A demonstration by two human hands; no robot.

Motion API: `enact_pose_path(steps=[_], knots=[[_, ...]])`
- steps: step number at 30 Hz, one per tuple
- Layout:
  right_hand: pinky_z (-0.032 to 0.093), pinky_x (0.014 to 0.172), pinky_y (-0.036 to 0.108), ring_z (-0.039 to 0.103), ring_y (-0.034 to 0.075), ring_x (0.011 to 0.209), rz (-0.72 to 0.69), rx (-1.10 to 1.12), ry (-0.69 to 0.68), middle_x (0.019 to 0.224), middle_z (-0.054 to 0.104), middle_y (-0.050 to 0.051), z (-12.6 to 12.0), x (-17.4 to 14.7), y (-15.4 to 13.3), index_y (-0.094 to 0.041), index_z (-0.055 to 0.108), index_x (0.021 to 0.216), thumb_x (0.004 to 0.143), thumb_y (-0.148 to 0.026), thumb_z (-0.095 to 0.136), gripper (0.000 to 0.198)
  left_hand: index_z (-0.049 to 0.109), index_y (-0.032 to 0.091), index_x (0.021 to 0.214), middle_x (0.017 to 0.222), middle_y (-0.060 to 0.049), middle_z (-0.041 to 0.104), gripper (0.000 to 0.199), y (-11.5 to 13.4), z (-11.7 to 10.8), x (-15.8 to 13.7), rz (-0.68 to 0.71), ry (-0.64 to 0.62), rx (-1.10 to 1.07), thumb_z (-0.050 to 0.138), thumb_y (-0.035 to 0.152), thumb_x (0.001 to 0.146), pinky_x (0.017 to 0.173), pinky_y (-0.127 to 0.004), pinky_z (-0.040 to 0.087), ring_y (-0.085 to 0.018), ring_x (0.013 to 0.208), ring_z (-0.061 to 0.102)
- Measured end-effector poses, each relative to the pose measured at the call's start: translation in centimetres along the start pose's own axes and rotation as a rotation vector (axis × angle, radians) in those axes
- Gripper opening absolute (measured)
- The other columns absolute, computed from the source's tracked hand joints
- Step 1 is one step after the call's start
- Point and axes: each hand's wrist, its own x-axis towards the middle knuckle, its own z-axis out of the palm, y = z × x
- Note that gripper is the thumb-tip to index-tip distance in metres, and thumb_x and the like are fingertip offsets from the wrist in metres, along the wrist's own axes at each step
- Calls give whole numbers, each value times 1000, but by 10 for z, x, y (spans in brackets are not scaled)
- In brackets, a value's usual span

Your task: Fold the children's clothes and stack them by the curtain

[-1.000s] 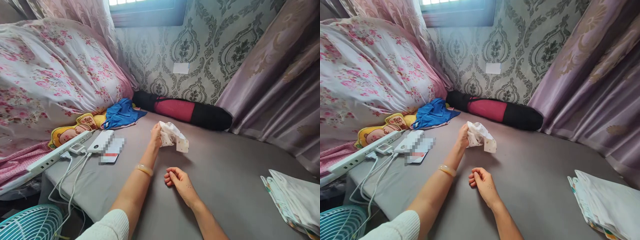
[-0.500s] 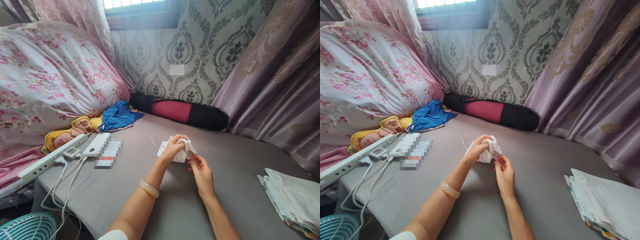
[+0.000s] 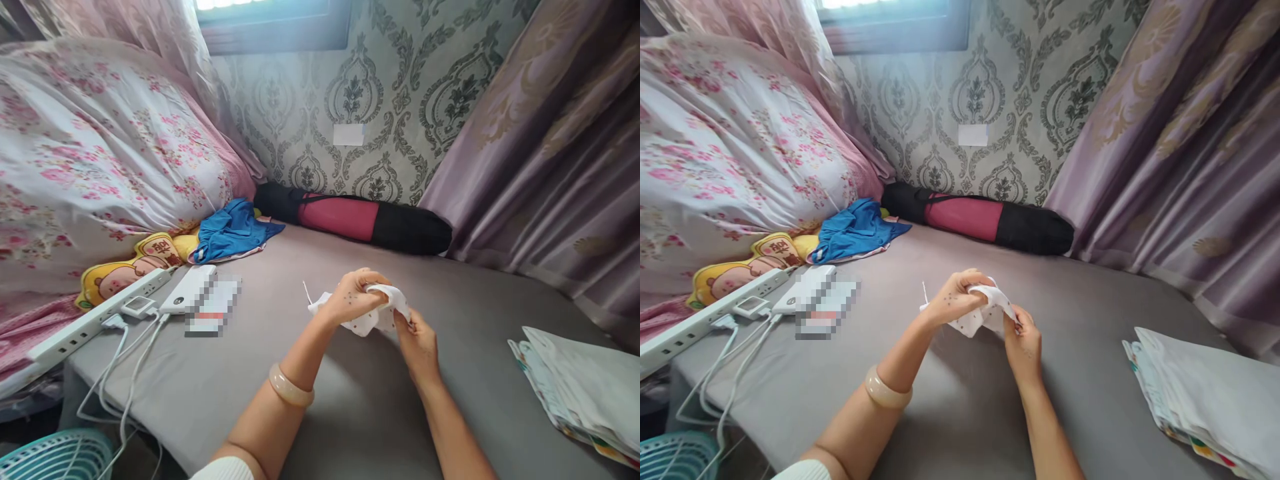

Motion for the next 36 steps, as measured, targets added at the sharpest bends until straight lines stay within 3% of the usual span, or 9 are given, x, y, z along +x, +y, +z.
enact_pose_path(steps=[7, 10, 13, 18, 21, 23, 25, 29, 36], knots=[[48, 62, 27, 64, 18, 70, 142, 134, 61, 82, 72, 6, -35, 11, -40, -16, 72, 101, 72, -58, 70, 51, 74, 17, 87, 92, -4, 58, 24, -20, -19, 6, -59, 184, 74, 54, 18, 74, 75, -24, 46, -16, 87, 57], [46, 54, 25, 62, 16, 61, 224, 226, -94, 79, 72, 6, -50, 11, -66, -17, 71, 104, 67, -52, 76, 51, 74, 16, 87, 99, -6, 60, 26, -29, -20, 8, -57, 216, 66, 53, 17, 73, 75, -24, 46, -17, 91, 58], [45, 50, 26, 61, 18, 57, 335, 266, -241, 75, 72, 6, -61, 10, -82, -18, 72, 103, 62, -49, 80, 51, 72, 16, 93, 92, -5, 65, 33, -33, -16, 8, -157, 148, -79, 48, 14, 70, 68, -22, 44, -14, 79, 58], [38, 44, 25, 56, 16, 49, 440, 170, -385, 64, 69, 5, -69, 12, -73, -16, 74, 87, 67, -59, 72, 47, 69, 17, 100, 72, 0, 64, 39, -41, -7, 5, -348, 54, -308, 49, 17, 66, 51, -19, 36, -10, 55, 51], [38, 46, 24, 55, 15, 50, 343, 2, -388, 57, 64, 1, -73, 18, -50, -16, 69, 65, 69, -56, 70, 41, 69, 17, 96, 71, 1, 63, 35, -46, -2, 5, -378, 27, -319, 53, 22, 66, 51, -20, 38, -10, 55, 52], [44, 53, 26, 59, 17, 58, 227, -98, -407, 60, 65, 0, -75, 21, -36, -17, 69, 64, 72, -48, 67, 32, 69, 17, 94, 72, 1, 64, 32, -47, 1, 5, -392, 0, -305, 55, 24, 66, 52, -21, 40, -11, 56, 53], [52, 69, 30, 66, 20, 76, 144, -98, -423, 78, 72, 1, -73, 22, -30, -19, 74, 81, 73, -38, 66, 22, 69, 17, 92, 75, 0, 65, 31, -45, 4, 3, -386, -33, -282, 55, 26, 66, 54, -21, 41, -12, 60, 55], [47, 98, 39, 63, 22, 109, 15, 0, -387, 116, 69, 7, -58, 18, -38, -23, 67, 113, 75, -31, 66, 39, 70, 16, 96, 82, -2, 68, 33, -39, 7, 0, -326, -88, -255, 54, 24, 68, 58, -21, 43, -13, 66, 57], [49, 86, 31, 61, 18, 97, -229, -220, -382, 108, 65, 3, -30, 6, -54, -27, 64, 110, 82, -32, 63, 29, 70, 15, 97, 86, -3, 69, 30, -40, 6, -1, -288, -135, -175, 56, 26, 72, 59, -22, 42, -14, 69, 58]])
